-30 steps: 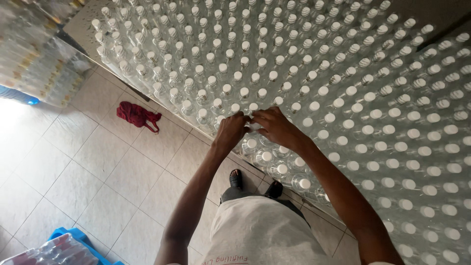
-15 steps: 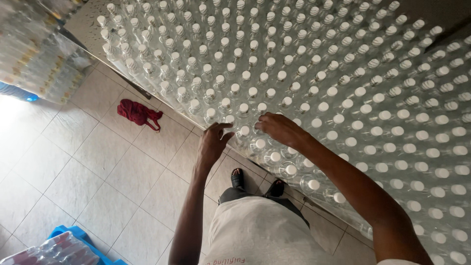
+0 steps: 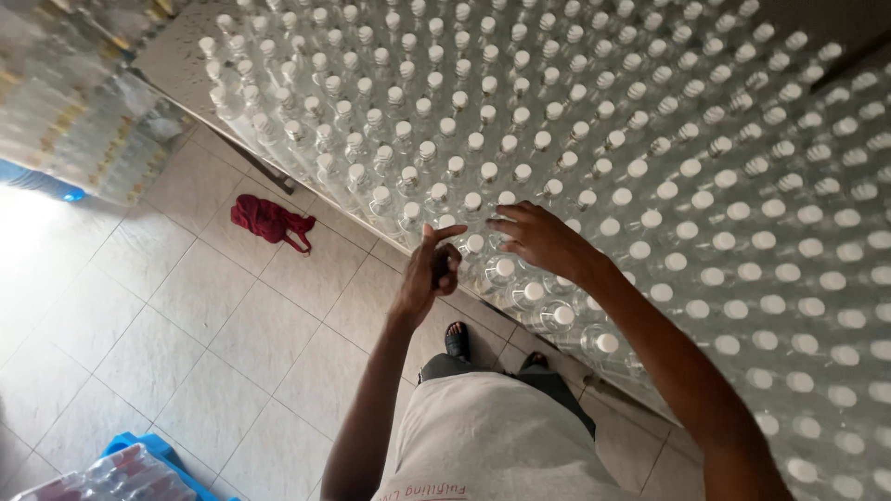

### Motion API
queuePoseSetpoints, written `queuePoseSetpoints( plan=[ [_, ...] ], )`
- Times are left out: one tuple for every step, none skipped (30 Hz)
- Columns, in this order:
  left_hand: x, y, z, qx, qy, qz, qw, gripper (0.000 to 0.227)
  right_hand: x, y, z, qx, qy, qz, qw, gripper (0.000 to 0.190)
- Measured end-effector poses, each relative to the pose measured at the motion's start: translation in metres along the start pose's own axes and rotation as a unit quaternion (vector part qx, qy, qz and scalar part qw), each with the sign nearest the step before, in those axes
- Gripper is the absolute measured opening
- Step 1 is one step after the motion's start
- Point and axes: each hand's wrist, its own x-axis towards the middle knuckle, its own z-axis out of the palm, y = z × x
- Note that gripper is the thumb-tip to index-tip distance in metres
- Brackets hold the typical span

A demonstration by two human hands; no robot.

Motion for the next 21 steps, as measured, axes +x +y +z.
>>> queuePoseSetpoints(
  plan=[
    [0.001,-0.005,0.002,-0.002,0.004,0.008,1.000,0.069,0.002,-0.008,-0.008,-0.003,0.000,-0.009,1.000,0.037],
    [0.000,-0.011,0.004,-0.012,-0.009,0.000,1.000,0.073,0.000,-0.018,-0.014,0.039,0.048,0.000,0.998,0.033],
    [-0.001,-0.017,0.007,-0.023,-0.023,-0.008,0.999,0.076,-0.003,-0.027,-0.020,0.083,0.095,0.009,0.992,0.030],
    [-0.003,-0.021,0.015,-0.022,-0.022,-0.005,1.000,0.076,-0.003,-0.034,-0.022,0.082,0.096,0.006,0.992,0.030],
    [-0.006,-0.025,0.023,-0.017,-0.024,-0.013,0.999,0.075,-0.004,-0.041,-0.025,0.135,0.102,-0.009,0.986,0.031],
    [-0.007,-0.029,0.032,-0.011,-0.028,-0.022,0.999,0.074,-0.005,-0.047,-0.028,0.187,0.107,-0.023,0.976,0.033],
    [-0.010,-0.029,0.042,-0.010,-0.028,-0.019,0.999,0.074,-0.009,-0.044,-0.023,0.186,0.108,-0.025,0.976,0.033],
    [-0.013,-0.031,0.052,-0.013,-0.038,-0.020,0.999,0.077,-0.014,-0.041,-0.018,0.215,0.104,-0.019,0.971,0.026],
    [-0.017,-0.033,0.061,-0.015,-0.048,-0.020,0.999,0.081,-0.018,-0.038,-0.013,0.244,0.100,-0.013,0.965,0.021],
    [-0.019,-0.035,0.068,-0.016,-0.046,-0.018,0.999,0.081,-0.028,-0.044,-0.026,0.243,0.098,-0.016,0.965,0.021],
    [-0.022,-0.038,0.074,-0.004,-0.036,-0.018,0.999,0.081,-0.037,-0.050,-0.038,0.313,0.074,0.013,0.947,0.015],
    [-0.025,-0.041,0.081,0.006,-0.025,-0.019,0.999,0.081,-0.047,-0.057,-0.050,0.382,0.047,0.042,0.922,0.010],
    [-0.025,-0.048,0.084,0.003,-0.021,-0.017,1.000,0.081,-0.055,-0.054,-0.055,0.382,0.042,0.039,0.923,0.010],
    [-0.024,-0.055,0.087,0.020,-0.020,-0.010,1.000,0.077,-0.061,-0.051,-0.058,0.389,0.036,0.045,0.920,0.011],
    [-0.023,-0.061,0.090,0.038,-0.019,-0.004,0.999,0.074,-0.068,-0.047,-0.062,0.395,0.030,0.051,0.917,0.013],
    [-0.015,-0.085,0.079,0.034,-0.015,-0.004,0.999,0.074,-0.075,-0.043,-0.060,0.397,0.025,0.050,0.916,0.013],
    [-0.008,-0.108,0.068,0.043,0.004,0.012,0.999,0.071,-0.082,-0.039,-0.059,0.384,0.041,0.059,0.921,0.022],
    [-0.001,-0.131,0.057,0.051,0.023,0.029,0.998,0.068,-0.087,-0.035,-0.057,0.369,0.056,0.067,0.925,0.031],
    [-0.014,-0.116,0.077,0.047,0.029,0.029,0.998,0.068,-0.093,-0.034,-0.057,0.371,0.050,0.065,0.925,0.031],
    [-0.028,-0.099,0.097,0.067,0.055,0.066,0.994,0.060,-0.097,-0.033,-0.057,0.357,0.051,0.075,0.930,0.029],
    [-0.042,-0.081,0.116,0.086,0.081,0.102,0.988,0.052,-0.101,-0.033,-0.058,0.343,0.051,0.084,0.934,0.026]
  ],
)
